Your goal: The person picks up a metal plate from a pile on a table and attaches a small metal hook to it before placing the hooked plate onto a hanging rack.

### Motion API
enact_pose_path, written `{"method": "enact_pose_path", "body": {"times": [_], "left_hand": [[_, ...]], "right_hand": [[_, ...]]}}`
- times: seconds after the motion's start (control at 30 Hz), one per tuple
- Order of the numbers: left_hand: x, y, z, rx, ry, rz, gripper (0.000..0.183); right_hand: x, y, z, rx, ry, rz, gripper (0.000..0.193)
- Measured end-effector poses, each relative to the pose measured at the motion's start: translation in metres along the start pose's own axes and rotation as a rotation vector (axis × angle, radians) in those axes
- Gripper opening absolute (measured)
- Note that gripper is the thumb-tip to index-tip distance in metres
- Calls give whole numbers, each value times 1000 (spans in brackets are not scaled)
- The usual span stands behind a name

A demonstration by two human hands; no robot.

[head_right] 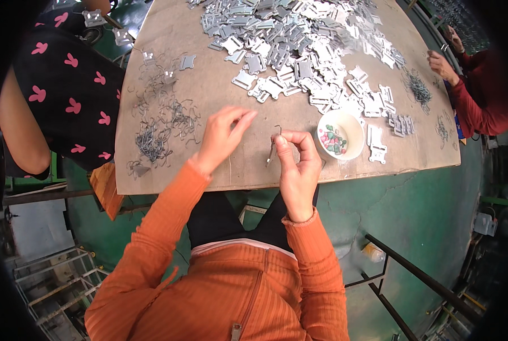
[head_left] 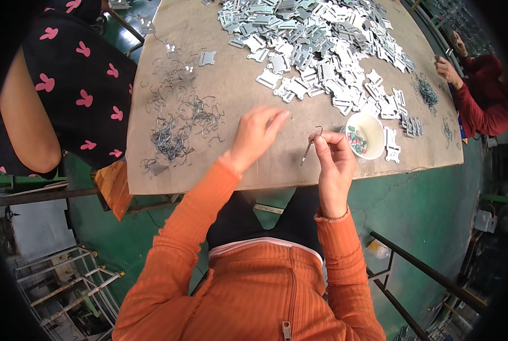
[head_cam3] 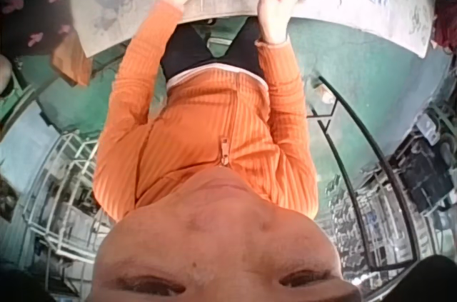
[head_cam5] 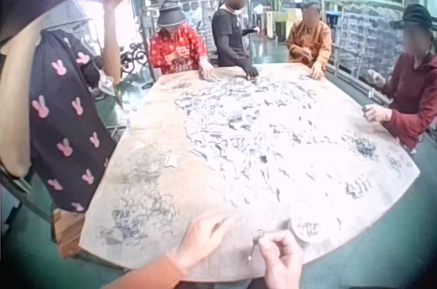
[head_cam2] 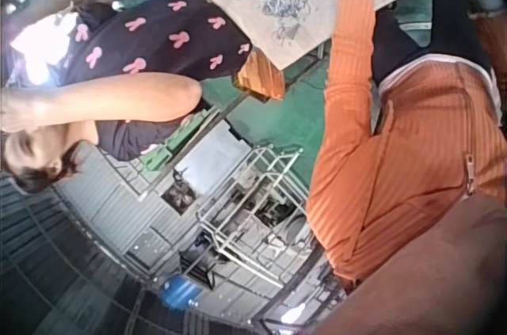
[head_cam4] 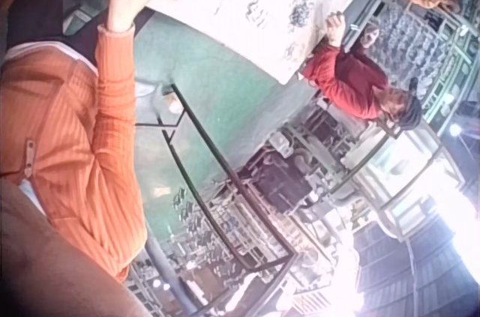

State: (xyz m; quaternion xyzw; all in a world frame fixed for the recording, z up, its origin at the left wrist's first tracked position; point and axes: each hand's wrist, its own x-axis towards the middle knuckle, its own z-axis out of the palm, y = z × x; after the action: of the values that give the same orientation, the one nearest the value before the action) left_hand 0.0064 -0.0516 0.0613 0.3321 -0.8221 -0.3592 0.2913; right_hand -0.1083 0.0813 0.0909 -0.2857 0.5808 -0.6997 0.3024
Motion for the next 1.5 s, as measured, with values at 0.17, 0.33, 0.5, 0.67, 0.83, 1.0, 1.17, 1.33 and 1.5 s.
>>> {"method": "enact_pose_path", "body": {"times": [0.17,0.33,0.5,0.67,0.83,1.0,1.17,1.33,1.5], "left_hand": [[57,-31,46,424,165,371,44],[78,-43,57,651,59,338,46],[75,-42,-10,483,140,246,29],[32,-33,-78,-321,82,-352,29],[-20,-7,-86,-670,136,-345,34],[-38,28,-74,-896,287,-283,52],[-44,41,-86,-907,259,-290,45],[-47,42,-94,-908,244,-274,41],[-48,47,-104,-685,417,-47,33]], "right_hand": [[-2,6,-6,-28,27,-8,9],[-5,9,-10,-68,39,-32,8],[-3,8,-7,-64,20,-23,9],[-4,8,15,-70,-27,-54,9],[-16,4,48,-171,-148,-111,8],[-22,5,68,-213,-187,-202,8],[-25,2,76,-288,-193,-301,6],[-25,0,82,-378,-197,-351,8],[-13,0,98,-481,-221,-524,9]]}}
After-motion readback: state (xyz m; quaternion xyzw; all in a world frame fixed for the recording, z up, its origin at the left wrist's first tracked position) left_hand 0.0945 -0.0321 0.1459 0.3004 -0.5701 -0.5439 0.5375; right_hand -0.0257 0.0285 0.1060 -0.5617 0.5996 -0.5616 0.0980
